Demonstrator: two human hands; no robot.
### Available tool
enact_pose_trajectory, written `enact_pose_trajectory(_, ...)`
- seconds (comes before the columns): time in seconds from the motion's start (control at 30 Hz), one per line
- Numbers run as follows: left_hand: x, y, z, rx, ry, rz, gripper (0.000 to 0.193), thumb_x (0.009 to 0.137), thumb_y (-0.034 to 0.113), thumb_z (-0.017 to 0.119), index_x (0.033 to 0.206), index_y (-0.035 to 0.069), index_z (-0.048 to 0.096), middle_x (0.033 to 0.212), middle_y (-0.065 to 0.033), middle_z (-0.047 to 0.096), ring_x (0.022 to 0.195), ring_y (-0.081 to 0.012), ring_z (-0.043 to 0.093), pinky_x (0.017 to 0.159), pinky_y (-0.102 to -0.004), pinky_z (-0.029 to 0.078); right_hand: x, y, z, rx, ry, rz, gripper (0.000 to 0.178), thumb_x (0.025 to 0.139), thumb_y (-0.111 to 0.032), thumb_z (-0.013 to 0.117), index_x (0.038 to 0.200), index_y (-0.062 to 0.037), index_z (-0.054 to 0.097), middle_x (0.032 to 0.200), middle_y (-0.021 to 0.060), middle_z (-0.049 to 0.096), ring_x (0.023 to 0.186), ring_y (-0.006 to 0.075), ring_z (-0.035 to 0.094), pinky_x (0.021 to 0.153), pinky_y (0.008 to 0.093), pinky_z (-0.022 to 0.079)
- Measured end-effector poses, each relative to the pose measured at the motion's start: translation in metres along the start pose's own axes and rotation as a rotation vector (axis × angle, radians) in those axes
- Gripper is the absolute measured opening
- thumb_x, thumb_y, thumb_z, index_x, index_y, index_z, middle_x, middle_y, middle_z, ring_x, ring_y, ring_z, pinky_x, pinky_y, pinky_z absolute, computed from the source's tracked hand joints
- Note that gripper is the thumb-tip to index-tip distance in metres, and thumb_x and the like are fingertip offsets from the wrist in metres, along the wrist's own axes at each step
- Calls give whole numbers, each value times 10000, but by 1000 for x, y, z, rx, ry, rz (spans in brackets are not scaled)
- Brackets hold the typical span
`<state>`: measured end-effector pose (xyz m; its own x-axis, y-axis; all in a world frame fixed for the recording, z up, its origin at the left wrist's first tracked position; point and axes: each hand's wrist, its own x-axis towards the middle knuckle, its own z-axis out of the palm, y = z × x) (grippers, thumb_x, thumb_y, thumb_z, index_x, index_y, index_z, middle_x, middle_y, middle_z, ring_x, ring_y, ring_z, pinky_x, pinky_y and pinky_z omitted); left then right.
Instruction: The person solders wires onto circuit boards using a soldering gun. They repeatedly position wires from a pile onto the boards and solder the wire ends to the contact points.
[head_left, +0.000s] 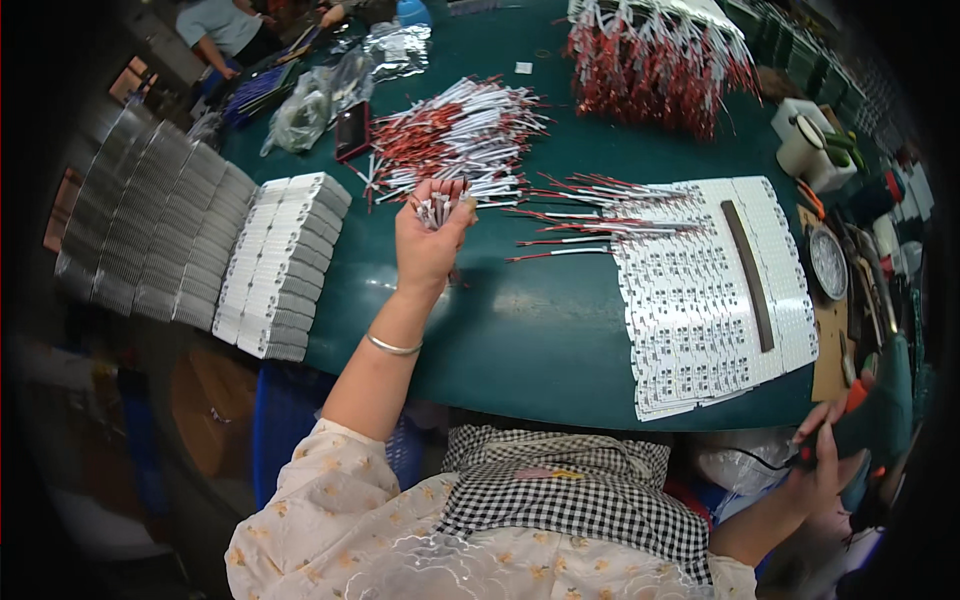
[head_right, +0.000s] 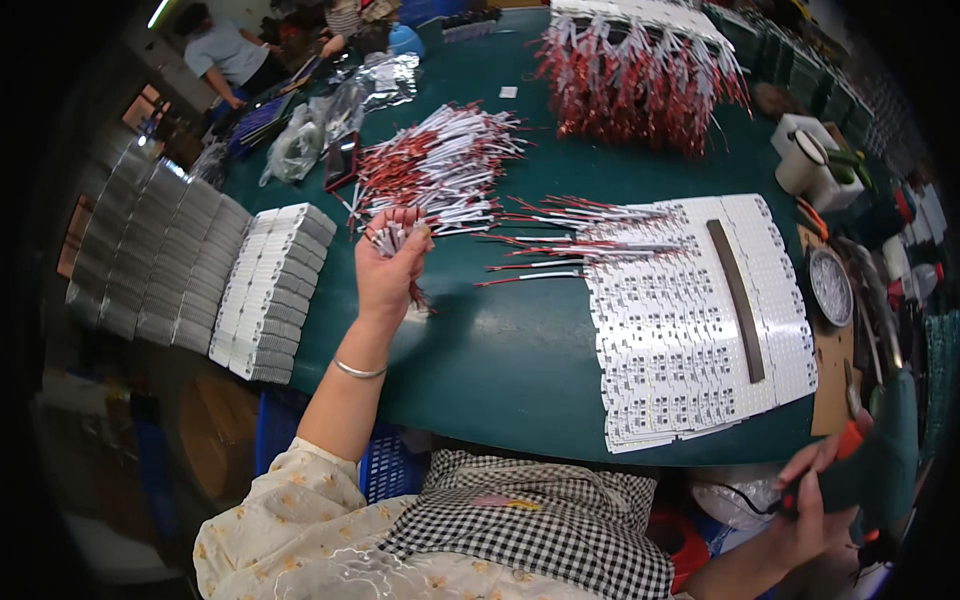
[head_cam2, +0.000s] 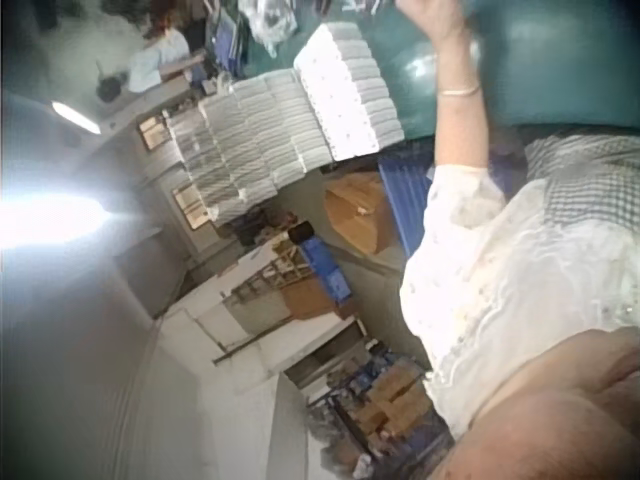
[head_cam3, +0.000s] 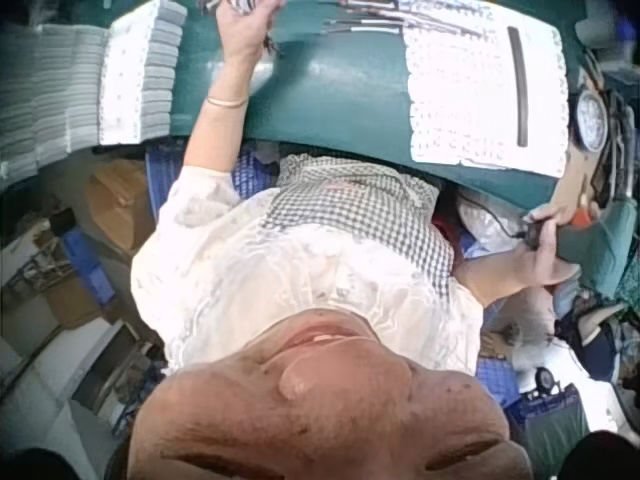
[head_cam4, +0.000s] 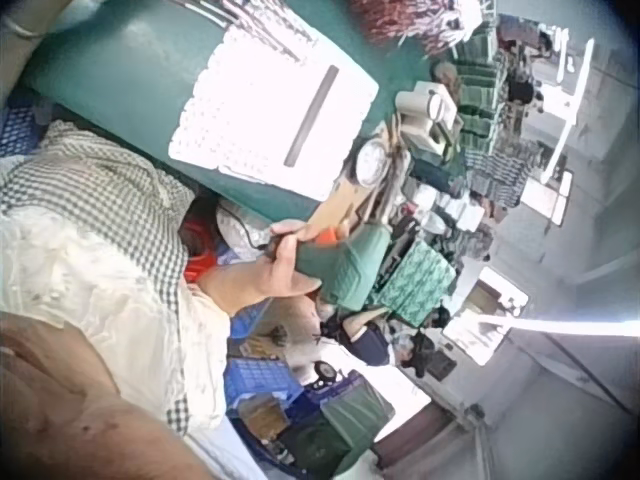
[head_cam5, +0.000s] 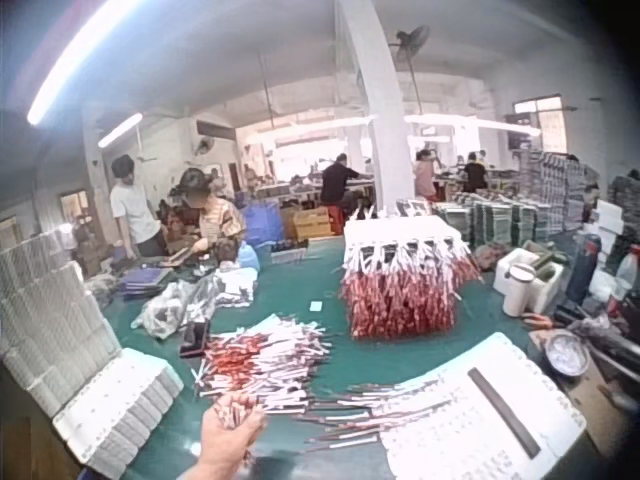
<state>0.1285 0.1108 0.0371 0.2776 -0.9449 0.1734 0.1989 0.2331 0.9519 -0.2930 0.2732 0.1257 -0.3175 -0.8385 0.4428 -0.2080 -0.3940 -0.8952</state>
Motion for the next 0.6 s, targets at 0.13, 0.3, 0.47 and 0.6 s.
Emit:
enact_pose_trajectory(0.13, -9, 6, 24, 157, -87, 86, 160, 801, -53, 672, 918, 36, 610, 860, 15, 620, 703, -39, 557, 595, -194, 451, -1, 30, 12, 174, -108, 122, 759, 738, -79, 620, 1372, 123, 255, 847, 105, 459, 607, 166, 523, 508, 223, 448)
enact_pose_trajectory(0.3, -17, 4, 46, 554, -553, 329, 161, 790, -20, 698, 915, 32, 610, 849, -76, 629, 743, -132, 602, 679, -249, 486, -11, 38, 37, 252, -109, 362, 712, 701, -64, 637, 1323, 112, 341, 780, 102, 472, 552, 182, 531, 497, 245, 449)
enact_pose_trajectory(0.47, -40, -10, 79, 507, -601, -129, 79, 834, 40, 667, 854, 14, 595, 783, -33, 599, 662, -80, 519, 627, -242, 449, -23, 67, 34, 279, -104, 448, 724, 700, -78, 654, 1323, 114, 338, 763, 97, 477, 555, 195, 552, 467, 262, 459)
enact_pose_trajectory(0.6, -37, -28, 91, 758, -731, 169, 124, 770, 31, 718, 822, 7, 608, 729, -72, 623, 643, -123, 575, 590, -261, 459, -24, 72, 35, 309, -101, 488, 708, 706, -83, 663, 1311, 117, 354, 767, 97, 484, 533, 201, 554, 440, 273, 460)
